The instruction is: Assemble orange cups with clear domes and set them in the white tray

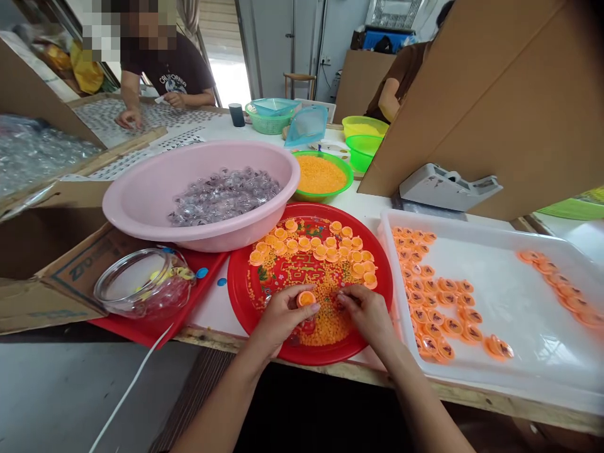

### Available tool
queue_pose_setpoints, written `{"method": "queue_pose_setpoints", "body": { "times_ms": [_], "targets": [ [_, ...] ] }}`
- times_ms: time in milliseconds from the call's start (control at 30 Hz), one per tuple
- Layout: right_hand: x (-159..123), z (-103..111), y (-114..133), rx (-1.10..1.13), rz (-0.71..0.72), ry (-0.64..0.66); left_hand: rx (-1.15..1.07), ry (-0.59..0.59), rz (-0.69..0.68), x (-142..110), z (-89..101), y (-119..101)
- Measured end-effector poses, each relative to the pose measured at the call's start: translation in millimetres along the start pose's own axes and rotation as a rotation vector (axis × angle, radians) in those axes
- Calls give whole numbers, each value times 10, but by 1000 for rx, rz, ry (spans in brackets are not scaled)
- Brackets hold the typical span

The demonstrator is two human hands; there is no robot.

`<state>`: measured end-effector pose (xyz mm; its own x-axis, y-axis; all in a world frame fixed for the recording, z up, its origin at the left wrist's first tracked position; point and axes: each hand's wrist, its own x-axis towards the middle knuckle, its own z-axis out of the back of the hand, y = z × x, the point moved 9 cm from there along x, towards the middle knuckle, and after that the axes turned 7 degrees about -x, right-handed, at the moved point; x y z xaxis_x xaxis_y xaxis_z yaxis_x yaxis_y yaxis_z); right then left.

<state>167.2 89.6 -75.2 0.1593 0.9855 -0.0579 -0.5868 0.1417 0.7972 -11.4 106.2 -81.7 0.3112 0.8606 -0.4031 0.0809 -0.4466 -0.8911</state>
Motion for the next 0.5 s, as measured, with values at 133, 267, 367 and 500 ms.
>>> {"method": "queue_pose_setpoints", "body": {
  "times_ms": [133,267,367,500],
  "targets": [
    [-83,-159,0,563,-172,144,-210,22,74,-122,7,4],
    [-162,-195,93,745,-200,182,-316,15,56,-122,42,23],
    [-194,-212,129,787,-199,184,-365,39,69,-98,0,72],
    [-200,-271,212,871,-191,173,-387,43,79,-83,-79,105]
  ]
}}
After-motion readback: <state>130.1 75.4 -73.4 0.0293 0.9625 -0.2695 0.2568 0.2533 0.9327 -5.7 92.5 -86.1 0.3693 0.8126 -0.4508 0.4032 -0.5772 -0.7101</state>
